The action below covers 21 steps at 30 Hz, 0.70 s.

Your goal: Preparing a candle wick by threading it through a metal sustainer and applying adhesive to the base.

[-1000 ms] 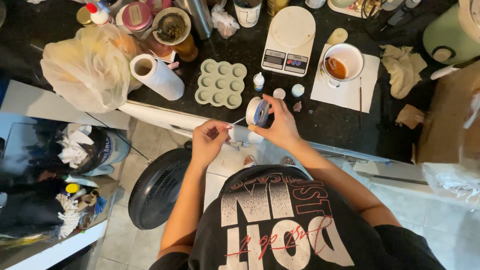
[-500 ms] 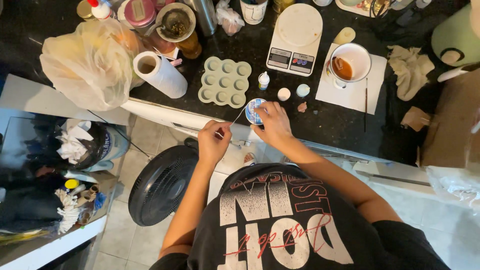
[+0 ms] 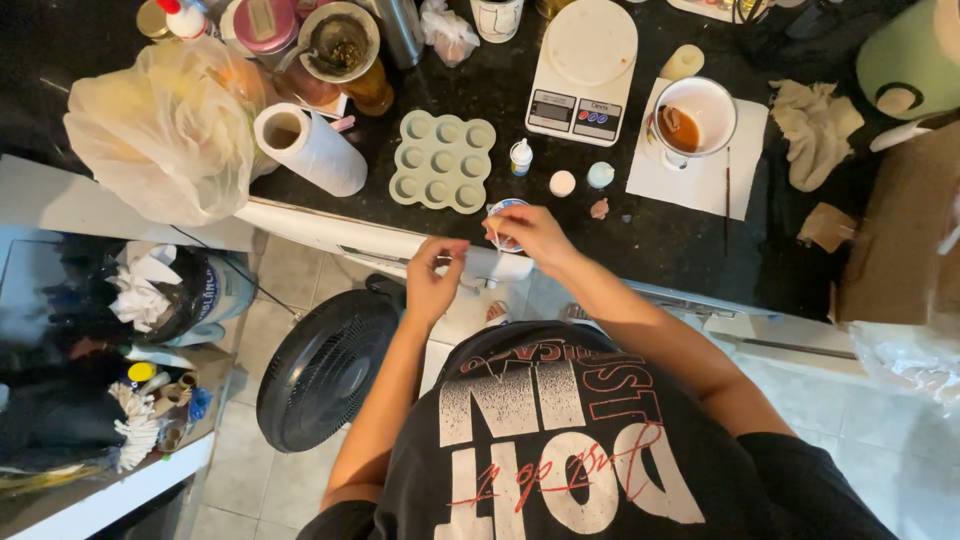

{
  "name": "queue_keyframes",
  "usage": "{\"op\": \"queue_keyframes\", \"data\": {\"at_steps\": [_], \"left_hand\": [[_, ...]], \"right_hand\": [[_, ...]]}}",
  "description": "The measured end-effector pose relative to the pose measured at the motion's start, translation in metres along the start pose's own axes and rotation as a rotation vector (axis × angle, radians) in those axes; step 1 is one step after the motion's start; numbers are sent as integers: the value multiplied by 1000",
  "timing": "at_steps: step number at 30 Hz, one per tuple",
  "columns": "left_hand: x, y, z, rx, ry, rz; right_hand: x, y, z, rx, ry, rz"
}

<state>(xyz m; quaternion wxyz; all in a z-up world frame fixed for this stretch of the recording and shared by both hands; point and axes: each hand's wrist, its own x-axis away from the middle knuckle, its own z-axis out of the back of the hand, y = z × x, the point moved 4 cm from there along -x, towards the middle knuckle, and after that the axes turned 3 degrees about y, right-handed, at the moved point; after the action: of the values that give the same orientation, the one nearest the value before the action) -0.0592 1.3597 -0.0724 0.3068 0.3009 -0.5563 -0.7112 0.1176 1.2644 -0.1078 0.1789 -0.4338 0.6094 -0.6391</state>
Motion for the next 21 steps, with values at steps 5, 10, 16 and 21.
{"op": "queue_keyframes", "data": {"at_steps": [5, 10, 16, 21], "left_hand": [[-13, 11, -21, -111, -67, -87], [-7, 25, -48, -390, -148, -487], [1, -9, -61, -680, -111, -617], [4, 4, -67, -681, -20, -631]], "right_hand": [[-18, -45, 12, 18, -94, 99], [-24, -82, 30, 43, -196, 131], [22, -156, 77, 535, -83, 51], [96, -209, 66, 800, -789, 386]]}}
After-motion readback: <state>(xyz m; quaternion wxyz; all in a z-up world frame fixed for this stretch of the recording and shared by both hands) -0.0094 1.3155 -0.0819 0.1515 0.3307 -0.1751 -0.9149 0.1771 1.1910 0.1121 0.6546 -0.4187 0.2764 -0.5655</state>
